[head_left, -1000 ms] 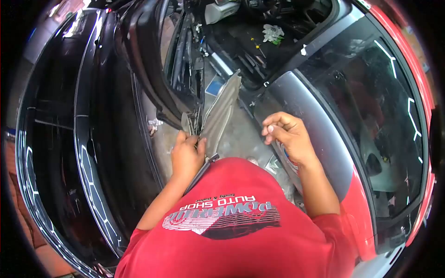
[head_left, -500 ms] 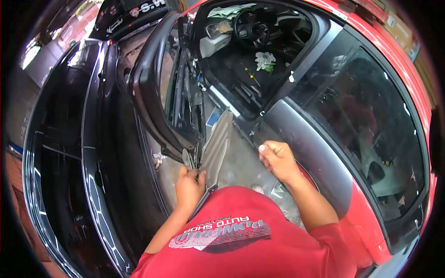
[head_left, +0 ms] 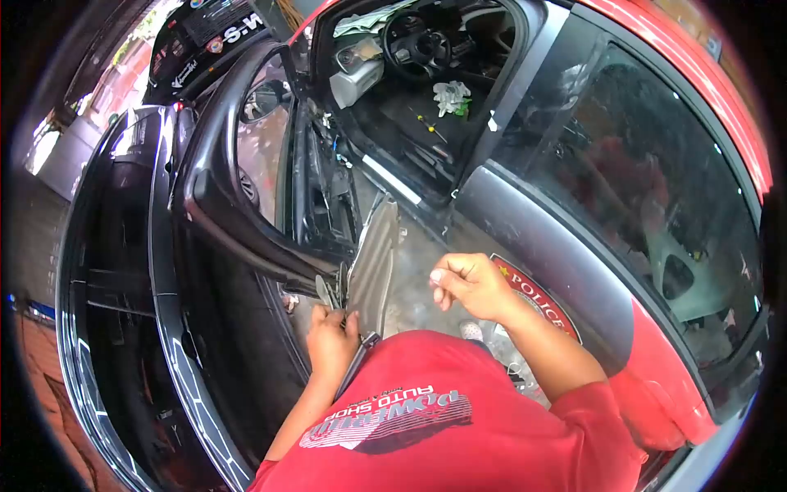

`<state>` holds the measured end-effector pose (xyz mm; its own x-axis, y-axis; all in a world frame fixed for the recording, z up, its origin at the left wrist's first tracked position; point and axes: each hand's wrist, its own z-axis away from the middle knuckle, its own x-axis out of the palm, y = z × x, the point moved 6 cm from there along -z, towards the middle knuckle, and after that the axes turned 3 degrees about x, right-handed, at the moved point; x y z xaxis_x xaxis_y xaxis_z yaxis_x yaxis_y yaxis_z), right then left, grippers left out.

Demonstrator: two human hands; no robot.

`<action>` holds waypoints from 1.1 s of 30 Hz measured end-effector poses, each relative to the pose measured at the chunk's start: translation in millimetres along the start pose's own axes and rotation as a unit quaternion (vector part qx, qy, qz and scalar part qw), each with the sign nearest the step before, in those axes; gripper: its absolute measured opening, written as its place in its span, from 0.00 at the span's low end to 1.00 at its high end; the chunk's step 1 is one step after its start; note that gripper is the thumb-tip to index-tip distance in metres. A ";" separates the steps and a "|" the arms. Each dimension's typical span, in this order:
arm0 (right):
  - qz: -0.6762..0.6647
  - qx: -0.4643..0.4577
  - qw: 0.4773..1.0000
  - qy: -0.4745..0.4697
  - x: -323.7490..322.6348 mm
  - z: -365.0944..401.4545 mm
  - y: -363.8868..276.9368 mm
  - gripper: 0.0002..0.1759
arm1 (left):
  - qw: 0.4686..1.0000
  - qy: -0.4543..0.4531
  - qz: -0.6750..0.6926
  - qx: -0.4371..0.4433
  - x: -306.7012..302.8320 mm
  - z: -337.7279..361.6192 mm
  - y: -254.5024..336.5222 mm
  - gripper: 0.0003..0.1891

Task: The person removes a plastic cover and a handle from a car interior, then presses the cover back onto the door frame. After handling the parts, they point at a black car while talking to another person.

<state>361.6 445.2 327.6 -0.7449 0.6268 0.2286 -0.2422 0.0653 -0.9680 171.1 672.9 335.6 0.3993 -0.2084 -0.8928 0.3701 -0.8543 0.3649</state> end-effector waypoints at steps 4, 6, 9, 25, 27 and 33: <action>0.109 -0.016 0.993 0.034 -15.2 -4.5 8.1 0.16 | 1.000 -0.020 -0.022 -0.008 4.9 -3.0 3.6 0.13; 0.130 -0.024 0.991 0.039 -17.6 -5.5 5.6 0.17 | 0.999 -0.028 -0.024 -0.015 6.0 -4.2 4.8 0.13; 0.119 0.017 0.992 0.040 -16.6 -5.7 9.1 0.13 | 0.999 -0.025 -0.022 -0.021 7.6 -4.0 4.3 0.13; 0.122 0.012 0.992 0.025 2.8 -9.7 9.2 0.14 | 0.998 0.004 0.017 -0.063 -10.6 0.3 1.0 0.14; 0.084 0.020 0.996 0.013 8.2 -10.0 14.6 0.22 | 0.997 -0.013 0.047 -0.054 -13.2 1.3 2.5 0.14; 0.106 -0.001 0.994 0.019 22.5 -13.5 15.2 0.11 | 0.998 0.005 0.053 -0.041 -15.1 4.6 -8.7 0.13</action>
<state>349.5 470.7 316.6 -0.7546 0.6560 0.0161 -0.0822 -0.0702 -0.9941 158.1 681.2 344.7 0.4487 -0.2896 -0.8455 0.3933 -0.7855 0.4778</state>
